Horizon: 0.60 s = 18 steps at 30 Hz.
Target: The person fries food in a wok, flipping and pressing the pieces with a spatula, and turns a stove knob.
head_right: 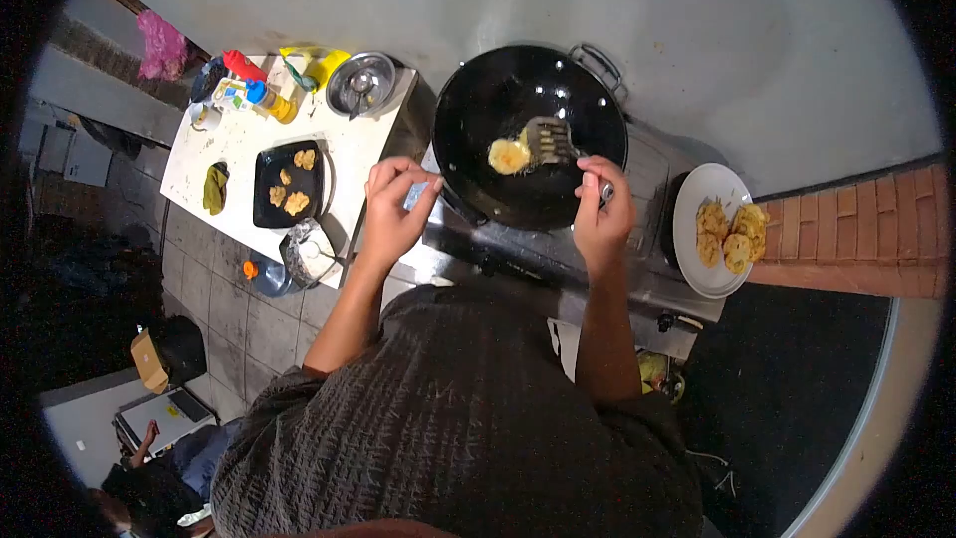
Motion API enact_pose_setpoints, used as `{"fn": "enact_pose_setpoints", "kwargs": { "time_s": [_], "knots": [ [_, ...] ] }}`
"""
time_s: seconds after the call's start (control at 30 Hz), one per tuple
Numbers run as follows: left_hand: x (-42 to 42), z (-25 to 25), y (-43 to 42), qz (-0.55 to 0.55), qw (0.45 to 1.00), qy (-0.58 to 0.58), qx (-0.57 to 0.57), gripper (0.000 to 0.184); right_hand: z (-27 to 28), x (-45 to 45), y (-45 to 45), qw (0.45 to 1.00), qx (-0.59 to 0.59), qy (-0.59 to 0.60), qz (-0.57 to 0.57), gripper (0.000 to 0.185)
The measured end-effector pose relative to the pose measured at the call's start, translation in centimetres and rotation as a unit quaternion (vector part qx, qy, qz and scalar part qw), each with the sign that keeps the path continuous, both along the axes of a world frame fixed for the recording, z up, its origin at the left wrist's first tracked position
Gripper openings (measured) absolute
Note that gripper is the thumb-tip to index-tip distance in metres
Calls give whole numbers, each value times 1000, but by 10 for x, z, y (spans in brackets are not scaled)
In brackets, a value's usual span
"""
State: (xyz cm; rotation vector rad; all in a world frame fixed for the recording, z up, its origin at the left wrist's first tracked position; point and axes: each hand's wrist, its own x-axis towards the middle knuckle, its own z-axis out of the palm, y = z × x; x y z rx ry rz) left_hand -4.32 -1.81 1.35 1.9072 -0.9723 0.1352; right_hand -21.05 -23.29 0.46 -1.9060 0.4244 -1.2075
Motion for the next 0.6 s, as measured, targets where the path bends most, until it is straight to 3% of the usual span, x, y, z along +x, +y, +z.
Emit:
{"fn": "enact_pose_setpoints", "kwargs": {
  "time_s": [0.6],
  "knots": [
    [-10,2,-25,-56,998,-12,30,8,4,-28,0,995,6,-69,-75,13]
  ]
}}
